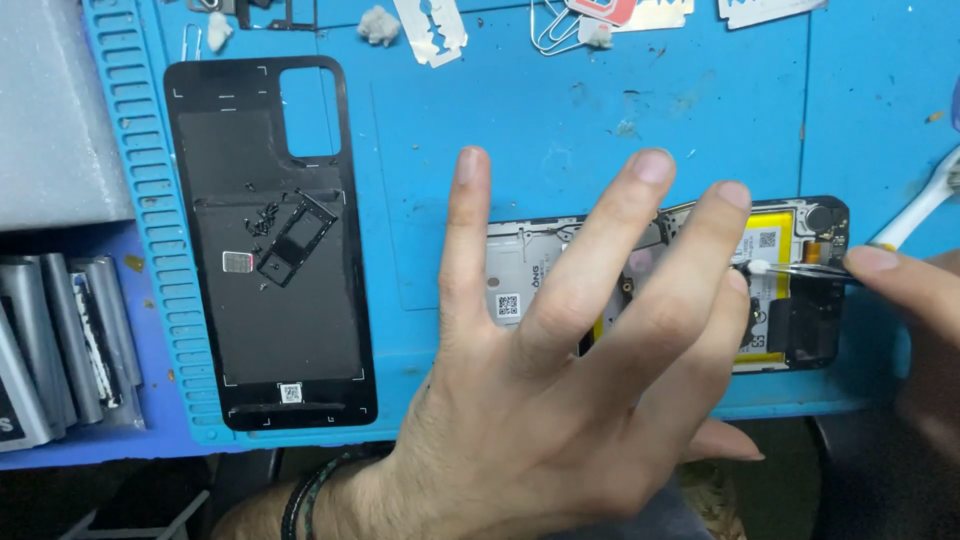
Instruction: Installing a motherboard and connecting internal ribbon cables during a mobile phone repair
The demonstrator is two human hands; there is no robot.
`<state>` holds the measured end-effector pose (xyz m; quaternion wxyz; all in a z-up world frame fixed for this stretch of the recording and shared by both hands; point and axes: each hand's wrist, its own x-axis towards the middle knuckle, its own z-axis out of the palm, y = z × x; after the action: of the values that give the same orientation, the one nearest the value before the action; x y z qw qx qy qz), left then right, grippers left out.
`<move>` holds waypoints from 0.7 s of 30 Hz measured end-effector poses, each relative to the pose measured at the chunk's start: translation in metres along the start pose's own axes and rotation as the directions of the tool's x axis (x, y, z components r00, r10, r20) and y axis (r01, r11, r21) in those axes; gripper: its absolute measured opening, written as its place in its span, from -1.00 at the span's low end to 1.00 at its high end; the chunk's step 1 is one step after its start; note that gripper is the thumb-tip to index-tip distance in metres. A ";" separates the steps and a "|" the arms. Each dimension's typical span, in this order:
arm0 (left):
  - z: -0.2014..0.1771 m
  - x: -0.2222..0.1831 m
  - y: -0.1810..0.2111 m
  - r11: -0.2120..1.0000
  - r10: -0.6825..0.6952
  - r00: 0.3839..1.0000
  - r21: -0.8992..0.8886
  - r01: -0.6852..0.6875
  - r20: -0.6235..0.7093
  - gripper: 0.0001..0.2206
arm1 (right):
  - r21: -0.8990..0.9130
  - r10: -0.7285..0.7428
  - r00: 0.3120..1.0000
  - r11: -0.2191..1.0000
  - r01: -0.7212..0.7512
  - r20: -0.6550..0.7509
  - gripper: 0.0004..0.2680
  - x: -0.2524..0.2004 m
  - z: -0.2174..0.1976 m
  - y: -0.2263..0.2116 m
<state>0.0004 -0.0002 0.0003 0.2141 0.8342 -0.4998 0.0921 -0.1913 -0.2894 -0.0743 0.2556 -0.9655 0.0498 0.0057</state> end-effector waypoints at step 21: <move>-0.001 0.001 0.000 0.995 0.011 1.000 0.095 -0.013 0.021 -0.28 | -0.046 -0.015 0.998 0.999 0.012 -0.066 -0.54 0.006 0.000 -0.025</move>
<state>0.0009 -0.0011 0.0016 0.1685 0.8412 -0.5021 0.1087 -0.1832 -0.2679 -0.0621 0.2316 -0.9711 0.0516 -0.0268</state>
